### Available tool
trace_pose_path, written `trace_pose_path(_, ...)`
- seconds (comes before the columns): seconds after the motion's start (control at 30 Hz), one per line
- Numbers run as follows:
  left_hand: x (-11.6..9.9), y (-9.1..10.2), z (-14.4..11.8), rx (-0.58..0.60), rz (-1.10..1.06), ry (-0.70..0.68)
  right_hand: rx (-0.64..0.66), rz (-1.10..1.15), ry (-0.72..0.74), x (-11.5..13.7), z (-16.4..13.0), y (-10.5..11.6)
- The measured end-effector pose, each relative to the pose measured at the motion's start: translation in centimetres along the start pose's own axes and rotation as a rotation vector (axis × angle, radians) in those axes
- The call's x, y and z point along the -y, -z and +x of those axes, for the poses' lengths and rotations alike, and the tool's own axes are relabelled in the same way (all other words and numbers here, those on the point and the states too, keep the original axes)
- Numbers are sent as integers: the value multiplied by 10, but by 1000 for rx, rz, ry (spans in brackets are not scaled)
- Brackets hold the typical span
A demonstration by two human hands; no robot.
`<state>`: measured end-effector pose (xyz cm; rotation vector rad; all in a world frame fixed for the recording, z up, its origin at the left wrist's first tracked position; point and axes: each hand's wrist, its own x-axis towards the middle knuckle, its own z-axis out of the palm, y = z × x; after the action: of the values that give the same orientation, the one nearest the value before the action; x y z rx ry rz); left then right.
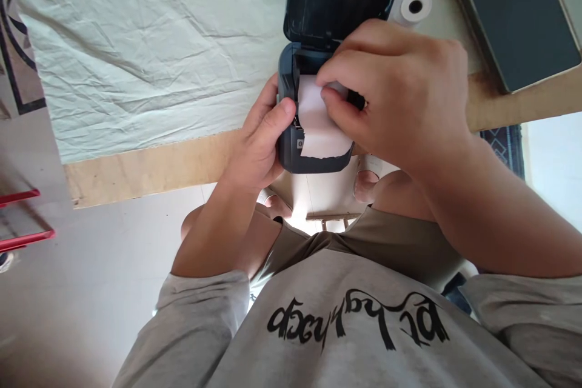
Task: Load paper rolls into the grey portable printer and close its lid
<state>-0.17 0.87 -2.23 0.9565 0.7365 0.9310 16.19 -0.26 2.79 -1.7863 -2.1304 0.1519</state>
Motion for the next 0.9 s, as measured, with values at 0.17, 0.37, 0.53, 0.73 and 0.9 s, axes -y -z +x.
trace_pose_path(0.17, 3, 7, 2, 59, -34, -7, 155, -25, 22, -1, -1, 8)
trace_pose_path(0.37, 0, 6, 3, 16, 60, -21, 231, -68, -3, 1, -2, 16)
trace_pose_path(0.53, 2, 2, 3, -17, 20, 16, 295, -90, -10, 0, 3, 18)
trace_pose_path(0.73, 3, 1, 2, -35, 23, 18, 168, 135, 35, -7, 2, 19)
trace_pose_path(0.9, 2, 2, 1, -52, 25, 11, 36, 595, 50, -25, -10, 25)
